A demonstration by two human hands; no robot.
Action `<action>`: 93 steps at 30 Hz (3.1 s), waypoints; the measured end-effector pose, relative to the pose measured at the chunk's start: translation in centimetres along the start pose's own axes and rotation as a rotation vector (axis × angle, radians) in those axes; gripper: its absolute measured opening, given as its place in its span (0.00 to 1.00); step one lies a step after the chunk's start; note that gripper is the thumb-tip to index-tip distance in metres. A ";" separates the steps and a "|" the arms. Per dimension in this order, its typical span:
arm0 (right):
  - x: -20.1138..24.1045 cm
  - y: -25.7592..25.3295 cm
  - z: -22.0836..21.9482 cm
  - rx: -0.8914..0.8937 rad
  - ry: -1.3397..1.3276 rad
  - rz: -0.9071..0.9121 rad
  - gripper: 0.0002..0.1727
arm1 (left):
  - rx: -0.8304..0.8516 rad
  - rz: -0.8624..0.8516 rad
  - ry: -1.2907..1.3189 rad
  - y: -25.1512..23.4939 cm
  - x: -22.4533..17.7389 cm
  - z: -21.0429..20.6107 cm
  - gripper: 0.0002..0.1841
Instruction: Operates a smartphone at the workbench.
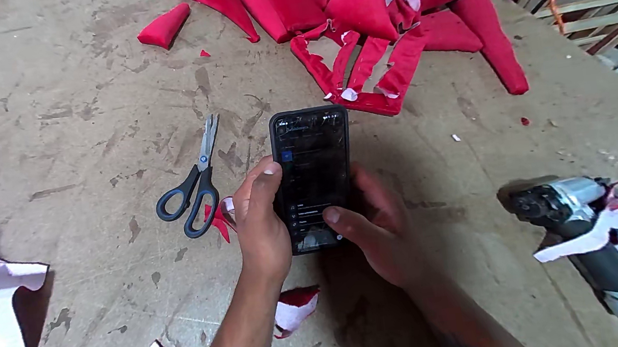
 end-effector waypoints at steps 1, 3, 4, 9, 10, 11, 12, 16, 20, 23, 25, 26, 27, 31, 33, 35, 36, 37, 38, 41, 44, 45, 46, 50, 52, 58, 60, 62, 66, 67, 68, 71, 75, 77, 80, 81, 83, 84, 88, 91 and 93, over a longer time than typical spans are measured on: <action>0.0 0.0 0.0 -0.004 0.005 0.002 0.24 | 0.002 0.004 -0.002 0.0 0.0 0.0 0.26; -0.1 0.0 0.1 -0.016 0.015 0.004 0.23 | 0.005 0.006 -0.005 0.0 0.0 0.0 0.26; -0.1 -0.1 0.2 -0.022 0.024 0.004 0.22 | 0.007 0.004 -0.006 0.0 0.0 -0.1 0.26; 0.1 -0.1 0.2 -0.019 -0.021 0.034 0.20 | -0.003 0.007 -0.027 0.0 0.1 0.0 0.26; 0.2 -0.1 0.2 -0.016 -0.027 0.036 0.20 | -0.003 0.005 -0.024 0.0 0.1 0.0 0.26; 0.3 -0.1 0.2 -0.014 -0.033 0.039 0.20 | -0.002 0.003 -0.023 0.0 0.0 0.0 0.26; 0.3 -0.1 0.2 -0.012 -0.037 0.041 0.20 | -0.004 -0.001 -0.022 0.0 0.0 0.0 0.26; 0.2 -0.1 0.3 -0.013 -0.032 0.028 0.23 | -0.012 0.002 -0.022 0.0 0.0 0.1 0.26; 0.3 -0.1 0.4 -0.034 0.013 0.036 0.22 | -0.015 0.008 -0.024 0.0 0.0 0.1 0.26; 0.0 -0.1 0.2 -0.033 -0.004 0.020 0.20 | -0.018 0.010 -0.026 0.0 0.1 0.1 0.26; -0.1 -0.1 0.2 -0.027 -0.013 0.011 0.24 | -0.022 0.016 -0.020 0.1 0.1 0.1 0.26; -0.1 -0.1 0.1 -0.022 -0.026 0.009 0.25 | -0.023 0.019 -0.014 0.0 0.1 0.2 0.26; -0.2 -0.1 0.1 -0.019 -0.039 0.011 0.25 | -0.022 0.022 -0.009 0.0 0.1 0.2 0.26; 0.0 -0.1 0.2 -0.013 -0.043 0.039 0.22 | -0.026 0.023 -0.025 0.0 0.1 0.2 0.26; 0.1 -0.1 0.4 -0.033 -0.013 0.041 0.22 | -0.035 0.022 -0.035 0.0 0.1 0.2 0.25; 0.1 -0.1 0.5 -0.053 0.011 0.032 0.23 | -0.035 0.022 -0.033 0.1 0.1 0.2 0.25; 0.1 -0.1 0.4 -0.056 0.021 0.031 0.22 | -0.030 0.022 -0.026 0.1 0.1 0.2 0.25; 0.1 -0.2 0.4 -0.058 0.023 0.029 0.21 | -0.026 0.024 -0.021 0.0 0.1 0.1 0.25; 0.0 -0.1 0.3 -0.056 0.018 0.029 0.21 | -0.024 0.023 -0.017 0.0 0.1 0.1 0.25; -0.1 0.0 0.2 -0.041 -0.007 0.031 0.25 | -0.021 0.019 -0.012 0.0 0.0 0.1 0.25; -0.2 0.0 0.2 -0.028 -0.037 0.018 0.24 | -0.025 0.008 -0.027 0.0 0.0 0.2 0.25; -0.2 0.0 0.3 -0.030 -0.032 0.013 0.24 | -0.033 0.008 -0.037 0.0 0.0 0.2 0.25; -0.1 0.0 0.3 -0.032 -0.030 0.016 0.23 | -0.038 0.010 -0.039 0.0 0.0 0.2 0.25; 0.0 -0.2 0.3 -0.037 -0.032 0.032 0.22 | -0.022 0.020 -0.020 -0.1 0.1 0.1 0.25; -0.1 -0.1 0.4 -0.050 -0.026 0.033 0.22 | -0.018 0.025 -0.017 0.0 0.2 0.0 0.25; 0.0 0.0 0.2 -0.021 -0.059 0.042 0.22 | -0.032 0.036 0.007 0.0 0.2 0.1 0.26; -0.1 0.1 0.1 0.004 -0.028 0.025 0.26 | -0.070 0.048 0.043 0.0 0.3 0.5 0.26; -0.3 0.2 0.0 0.044 0.018 -0.003 0.32 | -0.106 0.061 0.068 0.0 0.3 0.7 0.27; -0.4 0.2 -0.5 0.125 0.031 0.016 0.38 | -0.122 0.056 0.098 0.0 0.2 0.9 0.27; -0.3 0.2 -0.6 0.137 0.034 0.016 0.38 | -0.121 0.051 0.102 -0.1 0.2 0.9 0.27; -0.3 0.2 -0.7 0.141 0.041 0.010 0.39 | -0.119 0.046 0.105 -0.1 0.1 0.9 0.27; -0.4 0.2 -0.7 0.132 0.044 -0.022 0.39 | -0.118 0.043 0.108 -0.1 0.2 0.9 0.26; -0.3 0.2 -0.6 0.103 0.060 -0.049 0.36 | -0.111 0.044 0.091 -0.1 0.2 0.9 0.27; -0.2 0.2 -0.5 0.086 0.063 -0.047 0.35 | -0.111 0.046 0.078 0.0 0.3 0.9 0.27; -0.2 0.2 -0.5 0.079 0.069 -0.037 0.32 | -0.110 0.046 0.067 0.0 0.3 0.9 0.27; -0.2 0.2 -0.5 0.078 0.069 -0.036 0.32 | -0.107 0.043 0.060 0.0 0.3 0.9 0.26; -0.3 0.2 -0.4 0.068 0.075 -0.043 0.30 | -0.094 0.033 0.050 0.0 0.3 0.9 0.26; -0.3 0.2 -0.4 0.063 0.073 -0.047 0.29 | -0.094 0.026 0.042 -0.1 0.3 0.9 0.26; -0.3 0.2 -0.3 0.046 0.056 -0.045 0.28 | -0.074 0.015 0.025 -0.1 0.1 0.7 0.26; -0.2 0.0 -0.3 0.042 0.029 -0.025 0.26 | -0.054 0.011 0.021 -0.1 -0.1 0.4 0.25; -0.2 0.0 -0.3 0.036 0.008 -0.007 0.26 | -0.045 0.003 0.025 -0.1 -0.2 0.3 0.25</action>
Point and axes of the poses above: each hand's wrist, its own y-axis away from the middle knuckle, its own z-axis out of the back of the hand, x = y × z, the point moved 8 cm from there along -y, towards the middle knuckle, and after that the axes turned 1 degree about -z, right-handed, at the moved point
